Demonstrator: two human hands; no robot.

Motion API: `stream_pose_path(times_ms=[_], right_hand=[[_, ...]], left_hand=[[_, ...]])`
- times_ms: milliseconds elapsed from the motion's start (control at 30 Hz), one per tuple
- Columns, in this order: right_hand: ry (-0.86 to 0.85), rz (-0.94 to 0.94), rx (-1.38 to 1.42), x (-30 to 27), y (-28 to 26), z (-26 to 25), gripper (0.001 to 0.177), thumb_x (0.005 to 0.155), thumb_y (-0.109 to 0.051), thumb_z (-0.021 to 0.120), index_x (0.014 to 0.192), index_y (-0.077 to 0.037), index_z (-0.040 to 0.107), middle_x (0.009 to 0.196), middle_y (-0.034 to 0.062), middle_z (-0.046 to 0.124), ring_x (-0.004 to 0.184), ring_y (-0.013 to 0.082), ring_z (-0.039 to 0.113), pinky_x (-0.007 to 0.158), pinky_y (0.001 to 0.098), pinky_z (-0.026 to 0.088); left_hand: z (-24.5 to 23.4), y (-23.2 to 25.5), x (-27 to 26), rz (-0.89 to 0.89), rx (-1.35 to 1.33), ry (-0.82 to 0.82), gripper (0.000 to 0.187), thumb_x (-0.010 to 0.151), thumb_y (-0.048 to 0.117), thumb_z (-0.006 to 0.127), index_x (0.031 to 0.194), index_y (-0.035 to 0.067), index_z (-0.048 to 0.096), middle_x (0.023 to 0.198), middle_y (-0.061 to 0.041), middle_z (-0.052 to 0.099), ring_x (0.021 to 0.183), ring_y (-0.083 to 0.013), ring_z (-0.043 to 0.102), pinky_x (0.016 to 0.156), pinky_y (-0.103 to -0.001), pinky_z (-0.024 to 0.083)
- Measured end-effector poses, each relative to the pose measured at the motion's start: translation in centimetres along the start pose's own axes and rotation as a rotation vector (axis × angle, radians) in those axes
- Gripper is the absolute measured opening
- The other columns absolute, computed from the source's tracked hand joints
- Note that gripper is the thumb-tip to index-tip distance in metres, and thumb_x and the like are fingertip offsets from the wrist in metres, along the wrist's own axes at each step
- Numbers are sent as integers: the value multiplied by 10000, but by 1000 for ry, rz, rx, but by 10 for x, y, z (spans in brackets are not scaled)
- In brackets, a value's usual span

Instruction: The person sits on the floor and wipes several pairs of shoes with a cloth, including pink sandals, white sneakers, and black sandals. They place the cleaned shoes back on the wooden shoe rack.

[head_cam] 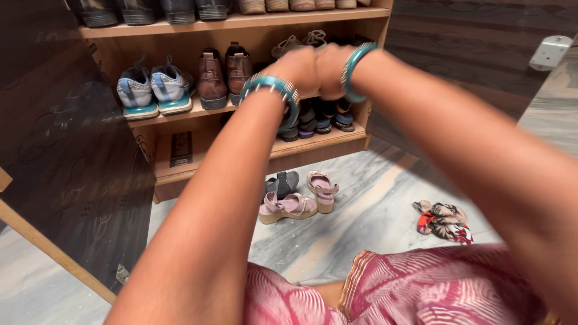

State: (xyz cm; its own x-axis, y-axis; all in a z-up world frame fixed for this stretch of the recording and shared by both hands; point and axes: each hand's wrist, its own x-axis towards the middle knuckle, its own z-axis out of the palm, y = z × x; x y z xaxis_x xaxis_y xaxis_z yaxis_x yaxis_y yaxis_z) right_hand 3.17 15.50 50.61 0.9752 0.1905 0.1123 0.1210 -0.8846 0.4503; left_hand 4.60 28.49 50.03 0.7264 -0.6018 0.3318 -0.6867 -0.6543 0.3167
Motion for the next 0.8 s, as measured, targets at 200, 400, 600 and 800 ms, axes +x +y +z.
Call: stream_pose_path(times_ms=[200, 400, 600, 800], right_hand=[[-38, -212, 34, 54, -47, 86, 410, 827, -233, 665, 1188, -41, 697, 1240, 223, 714, 1126, 376, 699, 986, 475, 563], [15, -170, 456, 50, -80, 228, 498, 815, -258, 686, 1305, -192, 631, 1472, 257, 449, 1244, 448, 538, 1024, 519, 461], [-63, 78, 690, -3, -89, 378, 476, 853, -236, 687, 1313, -161, 591, 1406, 164, 569, 1203, 373, 593, 1010, 472, 501], [134, 190, 784, -34, -112, 465, 566, 698, -194, 742, 1242, -83, 633, 1164, 163, 660, 1145, 364, 589, 1014, 448, 433]], left_hand=[[89, -86, -11, -65, -205, 157, 356, 891, 213, 608, 1168, -5, 654, 1199, -311, 661, 1160, -440, 628, 1019, -490, 500], [251, -158, -32, -323, -350, 115, 384, 838, 192, 640, 1176, 13, 599, 1193, -273, 650, 1159, -456, 599, 976, -534, 478], [408, -196, -68, -439, -195, -46, 314, 821, 188, 670, 1085, 21, 633, 1124, -254, 665, 1092, -429, 632, 947, -495, 508], [456, -190, -73, -485, -22, -174, 254, 782, 27, 632, 1036, 22, 647, 1068, -209, 704, 1016, -404, 687, 895, -471, 559]])
